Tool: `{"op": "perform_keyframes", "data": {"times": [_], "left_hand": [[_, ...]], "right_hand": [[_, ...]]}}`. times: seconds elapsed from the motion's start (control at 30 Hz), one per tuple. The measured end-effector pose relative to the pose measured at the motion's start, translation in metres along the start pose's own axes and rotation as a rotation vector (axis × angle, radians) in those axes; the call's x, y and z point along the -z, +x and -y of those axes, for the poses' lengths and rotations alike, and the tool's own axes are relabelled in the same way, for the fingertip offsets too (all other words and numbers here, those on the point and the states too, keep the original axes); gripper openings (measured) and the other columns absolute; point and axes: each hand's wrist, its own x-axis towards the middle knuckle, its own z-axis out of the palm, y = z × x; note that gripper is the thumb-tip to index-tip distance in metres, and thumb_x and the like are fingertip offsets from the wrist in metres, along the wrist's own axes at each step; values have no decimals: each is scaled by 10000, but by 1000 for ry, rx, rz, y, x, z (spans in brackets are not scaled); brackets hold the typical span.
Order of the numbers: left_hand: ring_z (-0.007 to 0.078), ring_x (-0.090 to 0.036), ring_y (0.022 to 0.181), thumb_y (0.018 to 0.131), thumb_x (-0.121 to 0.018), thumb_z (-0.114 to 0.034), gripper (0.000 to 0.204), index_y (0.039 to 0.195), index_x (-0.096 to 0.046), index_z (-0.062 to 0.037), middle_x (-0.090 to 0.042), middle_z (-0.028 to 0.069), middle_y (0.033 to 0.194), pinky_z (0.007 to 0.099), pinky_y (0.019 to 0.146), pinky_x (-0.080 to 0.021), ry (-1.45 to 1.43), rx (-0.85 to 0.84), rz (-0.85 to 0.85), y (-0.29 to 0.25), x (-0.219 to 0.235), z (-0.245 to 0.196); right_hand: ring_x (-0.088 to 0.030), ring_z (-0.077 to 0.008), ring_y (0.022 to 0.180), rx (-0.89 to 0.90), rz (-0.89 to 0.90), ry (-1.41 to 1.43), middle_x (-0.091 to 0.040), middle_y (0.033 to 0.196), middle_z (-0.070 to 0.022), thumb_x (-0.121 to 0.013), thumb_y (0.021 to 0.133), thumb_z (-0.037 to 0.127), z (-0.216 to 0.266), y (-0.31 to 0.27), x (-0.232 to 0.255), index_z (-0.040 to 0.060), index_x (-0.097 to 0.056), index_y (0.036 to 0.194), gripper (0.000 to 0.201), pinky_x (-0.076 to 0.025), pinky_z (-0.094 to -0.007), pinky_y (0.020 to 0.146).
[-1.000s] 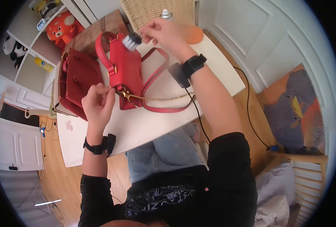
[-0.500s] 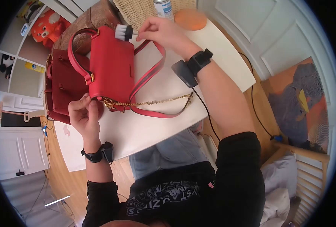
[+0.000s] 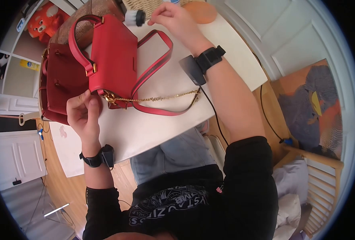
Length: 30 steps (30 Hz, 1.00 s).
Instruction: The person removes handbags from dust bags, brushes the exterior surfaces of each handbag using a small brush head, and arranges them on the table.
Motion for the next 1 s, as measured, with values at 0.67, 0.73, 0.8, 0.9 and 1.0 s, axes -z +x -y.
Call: {"op": "perform_keyframes", "data": {"times": [0.67, 0.73, 0.8, 0.9, 1.0], "left_hand": [[46, -535, 789, 1026, -638, 77, 221, 1246, -627, 48, -611, -7, 891, 205, 747, -451, -76, 25, 18, 0, -1, 0], [47, -536, 791, 1029, -634, 73, 225, 1253, -620, 49, -610, -7, 891, 205, 741, -446, -26, 10, 25, 1, 0, -2], [47, -536, 791, 1032, -632, 71, 226, 1256, -621, 46, -608, -7, 888, 206, 742, -446, -46, 18, 36, 1, 0, -1], [45, -536, 790, 1034, -630, 67, 229, 1262, -623, 40, -606, -10, 883, 207, 742, -447, -77, 30, 49, -1, 1, 2], [45, -536, 791, 1035, -632, 65, 233, 1266, -625, 34, -604, -12, 880, 209, 745, -447, -105, 32, 47, -1, 3, 9]], "right_hand": [[-708, -90, 834, -52, 170, -382, -790, 893, -52, -700, 952, 140, -3, -7, 4, 30, -703, 958, 110, -519, -253, 738], [-704, -85, 831, -40, 156, -368, -789, 891, -49, -700, 952, 141, 2, -6, 7, 36, -705, 963, 106, -517, -252, 735], [-700, -80, 829, -39, 150, -349, -789, 890, -46, -700, 952, 143, 3, -5, 9, 41, -707, 968, 103, -515, -251, 732], [-701, -137, 934, -67, 172, -164, -729, 968, -77, -696, 1005, 43, 2, -1, 11, 16, -642, 1028, 64, -548, -269, 841], [-710, -83, 845, 37, 110, -174, -786, 888, -47, -687, 963, 136, 6, -7, 2, 41, -706, 985, 99, -523, -250, 746]]}}
